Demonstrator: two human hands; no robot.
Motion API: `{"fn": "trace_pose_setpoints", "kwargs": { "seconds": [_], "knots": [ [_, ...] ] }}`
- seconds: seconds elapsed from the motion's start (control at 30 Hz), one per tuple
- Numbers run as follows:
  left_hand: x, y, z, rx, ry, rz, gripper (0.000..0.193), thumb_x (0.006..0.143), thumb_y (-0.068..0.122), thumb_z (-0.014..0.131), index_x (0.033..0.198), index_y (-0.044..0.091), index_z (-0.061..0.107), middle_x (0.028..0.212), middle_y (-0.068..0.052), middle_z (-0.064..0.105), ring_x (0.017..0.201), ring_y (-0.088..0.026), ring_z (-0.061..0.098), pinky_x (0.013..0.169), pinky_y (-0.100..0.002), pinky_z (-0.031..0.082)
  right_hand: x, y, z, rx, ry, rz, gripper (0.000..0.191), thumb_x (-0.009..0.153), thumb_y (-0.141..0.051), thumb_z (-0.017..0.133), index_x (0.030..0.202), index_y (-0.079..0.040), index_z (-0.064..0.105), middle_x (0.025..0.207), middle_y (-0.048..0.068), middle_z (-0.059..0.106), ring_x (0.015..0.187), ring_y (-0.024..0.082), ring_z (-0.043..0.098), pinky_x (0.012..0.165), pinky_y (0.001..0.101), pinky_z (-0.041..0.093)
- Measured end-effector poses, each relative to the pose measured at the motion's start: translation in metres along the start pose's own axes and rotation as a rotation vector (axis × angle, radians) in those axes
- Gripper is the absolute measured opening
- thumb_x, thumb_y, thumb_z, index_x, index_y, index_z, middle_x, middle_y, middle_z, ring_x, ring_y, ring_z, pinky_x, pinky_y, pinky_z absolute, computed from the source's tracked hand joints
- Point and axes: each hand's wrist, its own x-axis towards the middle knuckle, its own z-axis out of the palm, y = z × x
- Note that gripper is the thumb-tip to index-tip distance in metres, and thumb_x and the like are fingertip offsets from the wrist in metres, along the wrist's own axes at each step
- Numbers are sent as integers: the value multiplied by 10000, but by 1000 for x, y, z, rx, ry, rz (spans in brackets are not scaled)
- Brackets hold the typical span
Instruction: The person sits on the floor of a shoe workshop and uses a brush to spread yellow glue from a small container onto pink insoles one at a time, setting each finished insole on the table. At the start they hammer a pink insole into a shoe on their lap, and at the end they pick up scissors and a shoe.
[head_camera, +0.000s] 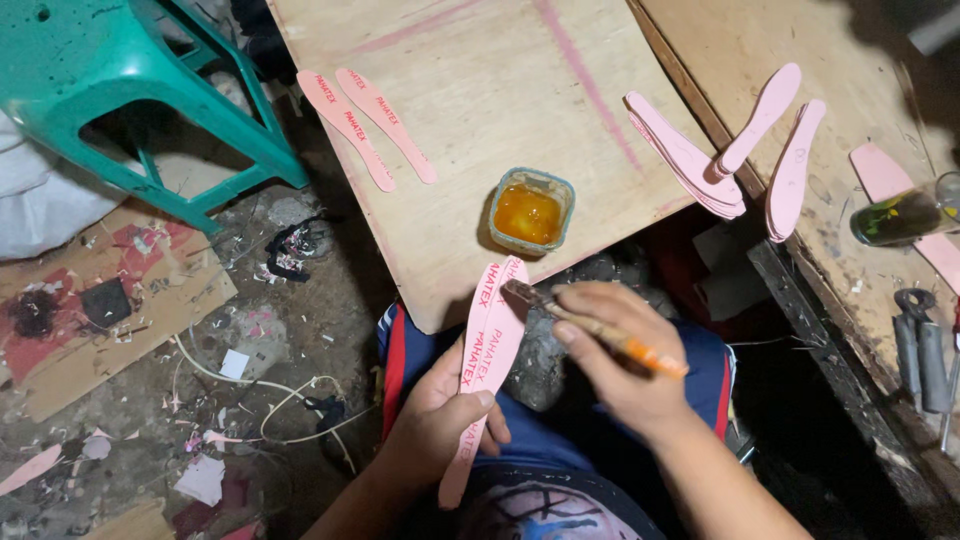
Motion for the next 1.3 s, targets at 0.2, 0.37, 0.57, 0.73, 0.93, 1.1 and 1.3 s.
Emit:
{"fn": "trace_pose_setpoints", "kwargs": {
  "seconds": [0.2, 0.37, 0.57, 0.73, 0.93, 1.1, 1.3],
  "knots": [
    [-2, 5, -1, 19, -28, -24, 794, 831, 18, 469, 1598, 124, 296, 1000, -115, 662, 624, -138, 628, 545, -287, 554, 1, -29, 10, -63, -103, -91, 188, 870, -22, 778, 1048, -8, 718, 1070, 130, 739, 989, 227, 741, 882, 307, 592],
    [-3, 10, -4, 114, -76, -82, 790, 837, 43, 472, 1612, 113, 339, 922, -141, 650, 625, -137, 627, 548, -287, 548, 31, -10, -2, -60, 86, -14, 166, 913, 7, 752, 1072, 33, 711, 1083, 148, 727, 1020, 252, 710, 888, 320, 563],
    [-1, 15, -9, 55, -7, -94, 736, 839, 59, 476, 1568, 75, 382, 932, -148, 656, 622, -160, 627, 551, -302, 555, 17, -8, -1, -93, -84, -82, 171, 868, -18, 770, 1023, 4, 700, 1045, 130, 731, 958, 217, 733, 849, 306, 584],
    [1, 9, -13, 72, -75, -124, 702, 830, 63, 494, 1529, 61, 426, 1096, -124, 670, 753, -173, 692, 603, -301, 573, 25, 11, -3, -76, 95, 61, 170, 917, 1, 732, 1082, 26, 703, 1091, 132, 715, 972, 197, 691, 858, 316, 553],
    [16, 8, -11, -92, 3, -37, 618, 917, 101, 546, 1516, 38, 408, 1394, -119, 608, 1148, -230, 686, 842, -349, 608, 4, 15, 3, 338, -79, 350, 298, 892, -14, 746, 1165, 3, 626, 1077, 97, 744, 988, 157, 705, 881, 313, 575],
    [14, 10, -10, -33, -64, -25, 707, 864, 66, 527, 1547, 94, 348, 1428, -67, 571, 1217, -217, 644, 870, -370, 596, 11, 15, 12, 151, -120, 235, 218, 888, -21, 752, 1091, 7, 675, 1079, 103, 744, 999, 173, 709, 872, 320, 572],
    [13, 9, -11, -17, -63, -38, 735, 858, 51, 501, 1577, 61, 348, 1447, -108, 554, 1253, -237, 622, 878, -374, 609, 16, 2, 11, 119, -201, 108, 126, 872, 0, 748, 993, 4, 711, 1046, 128, 749, 986, 225, 739, 871, 322, 585]
  ]
}}
